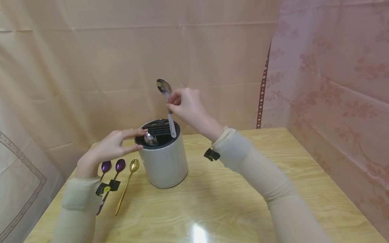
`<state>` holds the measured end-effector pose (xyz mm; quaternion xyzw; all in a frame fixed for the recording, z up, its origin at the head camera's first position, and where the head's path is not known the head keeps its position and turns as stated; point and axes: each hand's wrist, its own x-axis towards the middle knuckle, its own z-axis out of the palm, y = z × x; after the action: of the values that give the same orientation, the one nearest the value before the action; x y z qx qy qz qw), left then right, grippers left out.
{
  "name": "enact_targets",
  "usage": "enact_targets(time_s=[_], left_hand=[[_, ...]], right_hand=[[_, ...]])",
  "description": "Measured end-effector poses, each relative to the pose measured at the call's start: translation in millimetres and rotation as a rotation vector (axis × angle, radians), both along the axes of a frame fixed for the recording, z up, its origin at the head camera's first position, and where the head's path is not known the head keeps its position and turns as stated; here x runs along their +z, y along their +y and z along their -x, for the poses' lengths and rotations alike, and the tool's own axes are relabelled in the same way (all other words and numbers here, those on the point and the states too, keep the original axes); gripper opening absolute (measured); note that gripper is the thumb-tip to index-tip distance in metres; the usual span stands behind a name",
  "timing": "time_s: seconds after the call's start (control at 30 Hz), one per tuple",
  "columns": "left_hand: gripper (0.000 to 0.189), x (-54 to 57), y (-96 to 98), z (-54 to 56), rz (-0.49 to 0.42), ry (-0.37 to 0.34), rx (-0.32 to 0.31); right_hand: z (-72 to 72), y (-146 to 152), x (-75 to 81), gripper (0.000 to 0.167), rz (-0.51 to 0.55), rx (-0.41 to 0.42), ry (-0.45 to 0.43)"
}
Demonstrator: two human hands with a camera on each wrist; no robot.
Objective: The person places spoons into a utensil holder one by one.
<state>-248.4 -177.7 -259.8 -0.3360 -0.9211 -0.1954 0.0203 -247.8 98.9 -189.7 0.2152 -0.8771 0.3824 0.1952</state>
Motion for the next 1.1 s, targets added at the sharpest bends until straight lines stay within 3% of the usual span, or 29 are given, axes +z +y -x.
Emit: enact_targets(time_s=[0.4, 0.67, 1.1], left_hand=[[0.054, -2.3, -0.1, 0.4, -0.013, -0.007, -0.003], [0.054, -1.2, -2.3, 0.9, -0.004, 0.015, 0.002], [0.055, -0.8, 0.0, 0.8, -0.013, -0.010, -0.001]], right_hand=[[6.6, -10.4, -5.6, 0.009, -0.007, -0.004, -0.077], [10.9, -15.3, -9.3, 0.008, -0.042, 0.012, -0.075], [13.8, -18.0, -14.1, 0.002, -0.097, 0.032, -0.104]])
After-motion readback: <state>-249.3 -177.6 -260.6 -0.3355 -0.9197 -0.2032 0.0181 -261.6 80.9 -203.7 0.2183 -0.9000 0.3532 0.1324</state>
